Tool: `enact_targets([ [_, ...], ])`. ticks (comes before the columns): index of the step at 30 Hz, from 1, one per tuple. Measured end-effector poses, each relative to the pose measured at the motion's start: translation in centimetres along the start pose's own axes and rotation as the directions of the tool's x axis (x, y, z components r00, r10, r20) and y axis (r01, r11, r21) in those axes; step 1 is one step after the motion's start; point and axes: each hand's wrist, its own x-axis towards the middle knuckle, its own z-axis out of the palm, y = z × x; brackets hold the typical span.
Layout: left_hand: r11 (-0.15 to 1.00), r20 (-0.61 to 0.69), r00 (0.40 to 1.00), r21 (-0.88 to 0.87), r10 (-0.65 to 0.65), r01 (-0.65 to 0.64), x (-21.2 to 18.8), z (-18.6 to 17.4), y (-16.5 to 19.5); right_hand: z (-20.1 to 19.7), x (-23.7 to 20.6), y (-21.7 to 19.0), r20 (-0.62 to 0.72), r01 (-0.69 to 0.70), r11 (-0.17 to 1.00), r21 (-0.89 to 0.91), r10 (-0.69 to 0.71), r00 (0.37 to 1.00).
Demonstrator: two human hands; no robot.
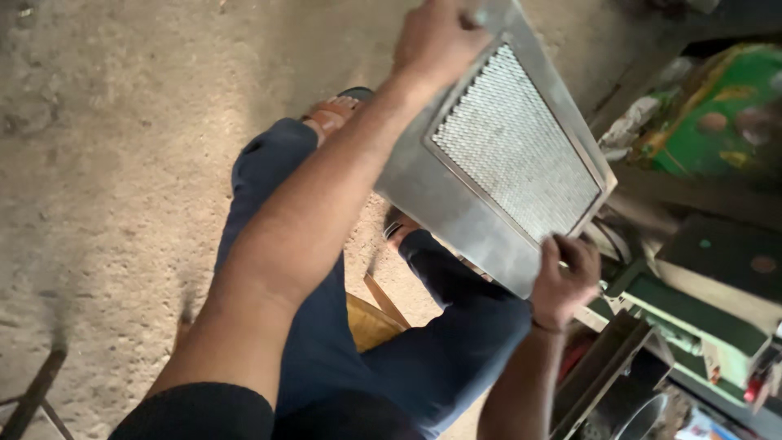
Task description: The person sits on a chair and places small round metal discs one by one onto a metal tray, building a tight hexagonal grid pattern row by row. They take more discs from a nearby bowl, press the rows level, then lift the tray and adjust the edges of the filled pattern.
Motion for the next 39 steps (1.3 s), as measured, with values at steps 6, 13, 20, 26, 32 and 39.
enact_targets([
  [6, 0.968, 0.112, 0.994, 0.249, 0.002, -0.029, -1.4, -0.7, -0.5, -14.5, -10.3, 11.0, -0.359, -0.304, 0.889, -0.342, 0.176, 0.917],
  [13, 0.933, 0.217, 0.976, 0.349, 0.010, -0.087, -1.4, 0.6, -2.4, -28.5, -23.1, 23.5, -0.501, -0.546, 0.712, -0.442, 0.309, 0.808],
  [20, 1.000, 0.342, 0.940, -0.028, 0.018, -0.008, -3.5, 1.3, -1.0, -31.9, -27.3, 30.7, -0.560, -0.681, 0.606, -0.411, 0.422, 0.713],
  [26, 0.961, 0.333, 0.916, -0.082, -0.223, 0.263, -5.7, 1.8, 0.5, -34.2, -25.5, 34.9, -0.539, -0.776, 0.530, -0.342, 0.566, 0.624],
  [32, 0.966, 0.305, 0.917, 0.060, -0.258, 0.252, -6.4, 2.4, 1.0, -36.6, -25.6, 40.6, -0.339, -0.845, 0.401, -0.355, 0.787, 0.516],
  [39, 0.980, 0.085, 0.978, -0.043, -0.190, 0.194, -6.5, 2.8, 1.7, -37.0, -24.6, 42.8, -0.075, -0.803, 0.474, -0.362, 0.844, 0.531],
])
